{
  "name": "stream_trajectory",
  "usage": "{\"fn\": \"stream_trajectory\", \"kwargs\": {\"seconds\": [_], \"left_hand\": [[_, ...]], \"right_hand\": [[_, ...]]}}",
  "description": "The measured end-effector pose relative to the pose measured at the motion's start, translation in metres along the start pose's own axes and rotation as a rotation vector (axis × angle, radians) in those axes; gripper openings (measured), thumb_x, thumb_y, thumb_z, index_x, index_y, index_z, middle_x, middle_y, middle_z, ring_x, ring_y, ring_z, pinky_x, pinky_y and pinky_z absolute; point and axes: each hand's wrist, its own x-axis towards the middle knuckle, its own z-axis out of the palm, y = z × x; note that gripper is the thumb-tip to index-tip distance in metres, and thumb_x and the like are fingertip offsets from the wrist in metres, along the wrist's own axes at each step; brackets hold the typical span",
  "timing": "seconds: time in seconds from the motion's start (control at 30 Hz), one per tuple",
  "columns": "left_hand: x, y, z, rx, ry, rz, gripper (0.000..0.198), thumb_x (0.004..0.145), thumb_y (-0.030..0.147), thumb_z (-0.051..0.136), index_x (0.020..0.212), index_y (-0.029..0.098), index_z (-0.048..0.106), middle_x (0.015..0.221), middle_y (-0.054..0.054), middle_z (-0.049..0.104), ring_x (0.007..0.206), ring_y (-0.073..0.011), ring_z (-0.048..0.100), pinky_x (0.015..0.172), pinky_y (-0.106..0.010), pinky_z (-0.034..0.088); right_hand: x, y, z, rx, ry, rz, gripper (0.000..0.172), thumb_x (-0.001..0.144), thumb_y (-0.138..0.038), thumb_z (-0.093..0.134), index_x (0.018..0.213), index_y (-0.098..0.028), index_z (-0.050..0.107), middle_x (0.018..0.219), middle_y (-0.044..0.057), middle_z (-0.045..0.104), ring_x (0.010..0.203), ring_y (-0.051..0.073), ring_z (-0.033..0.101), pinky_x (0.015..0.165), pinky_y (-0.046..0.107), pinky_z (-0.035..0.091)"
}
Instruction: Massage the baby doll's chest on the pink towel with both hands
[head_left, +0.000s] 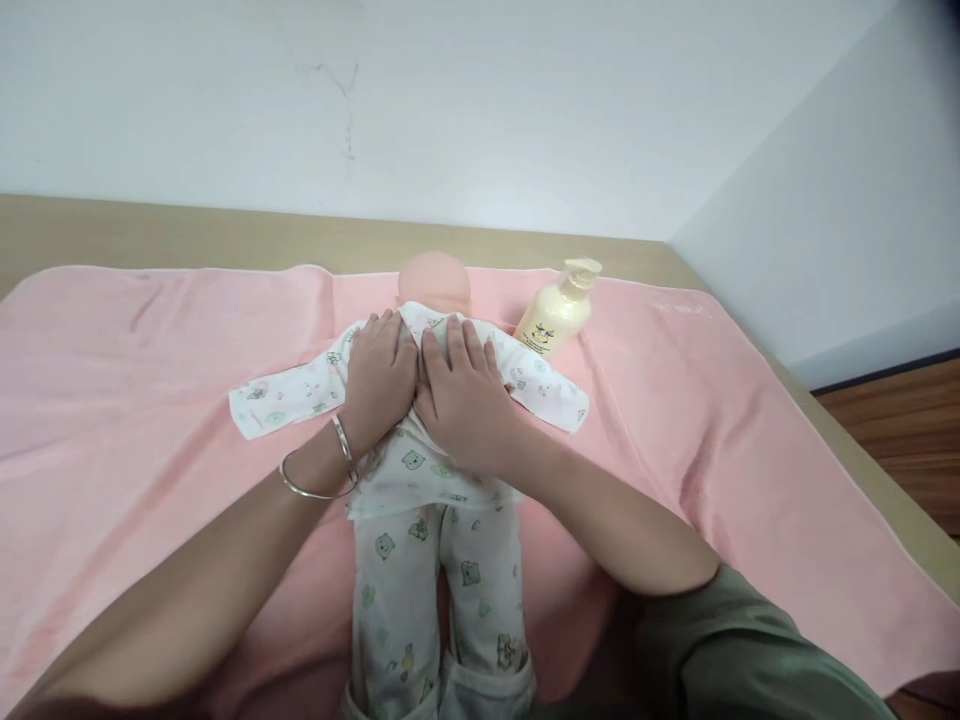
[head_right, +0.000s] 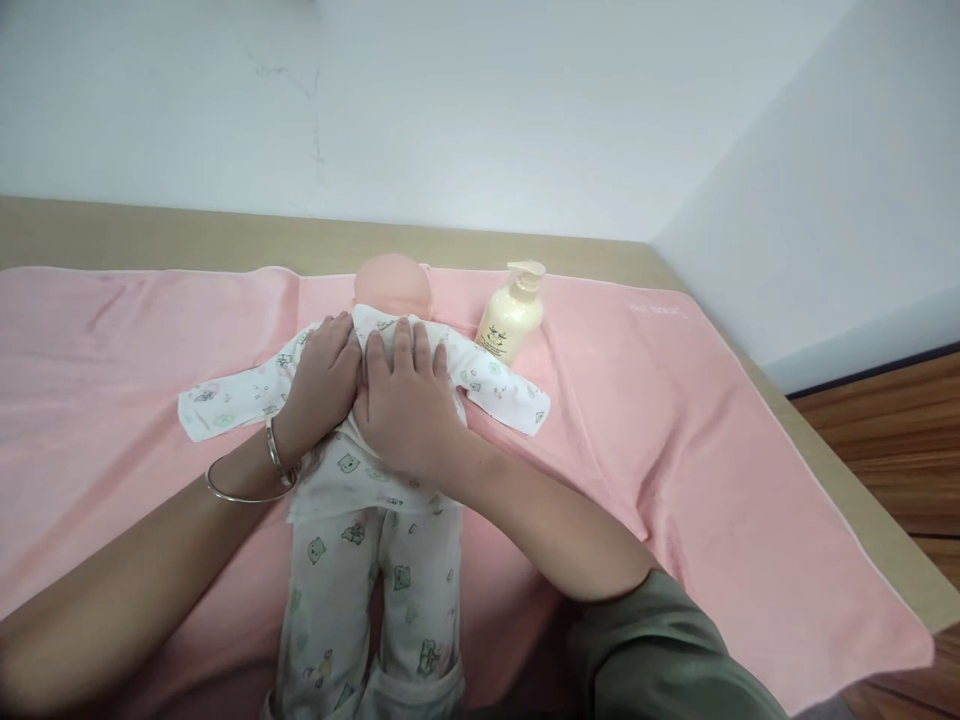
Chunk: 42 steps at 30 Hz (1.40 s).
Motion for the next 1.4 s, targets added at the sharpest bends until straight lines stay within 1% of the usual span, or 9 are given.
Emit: {"fn": "stream_trajectory", "kwargs": {"seconds": [0.13, 0.3, 0.53, 0.63, 0.73, 0.83, 0.97, 1.13, 1.4], "left_hand": [[-0.004, 0.004, -0.002, 0.029, -0.013, 0.034, 0.048, 0.102, 0.027, 0.025, 0.133, 0.018, 0.060, 0.144, -0.015, 0.065, 0.145, -0.0298, 0.053, 0.128, -0.054, 0.039], [-0.019, 0.028, -0.013, 0.064, -0.062, 0.016, 0.056, 0.105, 0.028, 0.026, 0.147, 0.004, 0.054, 0.161, -0.021, 0.051, 0.160, -0.0366, 0.036, 0.134, -0.060, 0.028], [-0.026, 0.044, -0.025, 0.042, -0.167, 0.122, 0.053, 0.102, 0.024, 0.033, 0.146, 0.005, 0.055, 0.163, -0.019, 0.049, 0.159, -0.0330, 0.038, 0.134, -0.056, 0.032], [-0.012, 0.037, -0.031, 0.032, -0.196, 0.087, 0.048, 0.097, 0.020, 0.033, 0.134, 0.007, 0.061, 0.153, -0.020, 0.058, 0.150, -0.0322, 0.048, 0.131, -0.055, 0.037], [0.002, 0.027, -0.035, 0.037, -0.219, 0.004, 0.034, 0.095, 0.020, 0.033, 0.109, 0.013, 0.063, 0.124, -0.020, 0.070, 0.123, -0.0331, 0.063, 0.116, -0.054, 0.051], [0.010, 0.019, -0.033, 0.056, -0.220, -0.020, 0.030, 0.097, 0.023, 0.029, 0.095, 0.018, 0.058, 0.105, -0.017, 0.070, 0.103, -0.0308, 0.065, 0.105, -0.053, 0.056], [0.001, 0.021, -0.026, 0.119, -0.176, 0.064, 0.045, 0.101, 0.026, 0.022, 0.114, 0.009, 0.062, 0.128, -0.024, 0.067, 0.128, -0.0351, 0.060, 0.122, -0.057, 0.044], [-0.023, 0.044, -0.028, 0.123, -0.217, 0.082, 0.056, 0.102, 0.029, 0.030, 0.147, 0.001, 0.051, 0.163, -0.024, 0.046, 0.159, -0.0381, 0.034, 0.133, -0.062, 0.030], [-0.019, 0.048, -0.035, 0.063, -0.274, 0.059, 0.054, 0.101, 0.022, 0.031, 0.146, 0.003, 0.055, 0.165, -0.020, 0.046, 0.161, -0.0339, 0.034, 0.136, -0.059, 0.028]], "right_hand": [[0.008, 0.006, -0.006, 0.037, -0.030, 0.017, 0.061, 0.109, -0.030, 0.034, 0.166, -0.011, 0.032, 0.177, 0.022, 0.021, 0.167, 0.038, 0.016, 0.134, 0.064, 0.020], [0.026, 0.024, -0.007, 0.121, -0.036, 0.074, 0.062, 0.108, -0.029, 0.032, 0.168, -0.012, 0.028, 0.178, 0.019, 0.020, 0.167, 0.036, 0.013, 0.135, 0.061, 0.015], [0.040, 0.042, -0.012, 0.111, -0.067, 0.042, 0.062, 0.110, -0.036, 0.032, 0.166, -0.009, 0.031, 0.178, 0.018, 0.019, 0.167, 0.036, 0.013, 0.134, 0.061, 0.018], [0.026, 0.027, -0.010, -0.012, -0.040, 0.025, 0.061, 0.111, -0.033, 0.032, 0.166, -0.006, 0.030, 0.176, 0.023, 0.025, 0.165, 0.038, 0.022, 0.134, 0.061, 0.021], [0.007, 0.009, -0.007, -0.118, 0.002, -0.032, 0.059, 0.111, -0.030, 0.031, 0.163, -0.002, 0.036, 0.172, 0.028, 0.031, 0.162, 0.042, 0.029, 0.131, 0.060, 0.029], [-0.003, 0.000, -0.009, -0.149, 0.022, -0.092, 0.058, 0.110, -0.027, 0.033, 0.162, -0.001, 0.039, 0.170, 0.030, 0.032, 0.161, 0.045, 0.030, 0.129, 0.060, 0.033], [0.006, 0.008, -0.016, -0.026, -0.032, -0.046, 0.058, 0.108, -0.024, 0.035, 0.161, 0.000, 0.040, 0.171, 0.026, 0.034, 0.162, 0.042, 0.028, 0.132, 0.057, 0.032], [0.035, 0.034, -0.013, 0.081, -0.023, 0.091, 0.060, 0.109, -0.025, 0.025, 0.160, 0.005, 0.037, 0.170, 0.025, 0.037, 0.162, 0.038, 0.030, 0.133, 0.059, 0.028], [0.036, 0.040, -0.009, -0.011, -0.048, 0.060, 0.063, 0.110, -0.029, 0.026, 0.163, 0.005, 0.030, 0.174, 0.023, 0.029, 0.164, 0.038, 0.024, 0.135, 0.056, 0.024]]}}
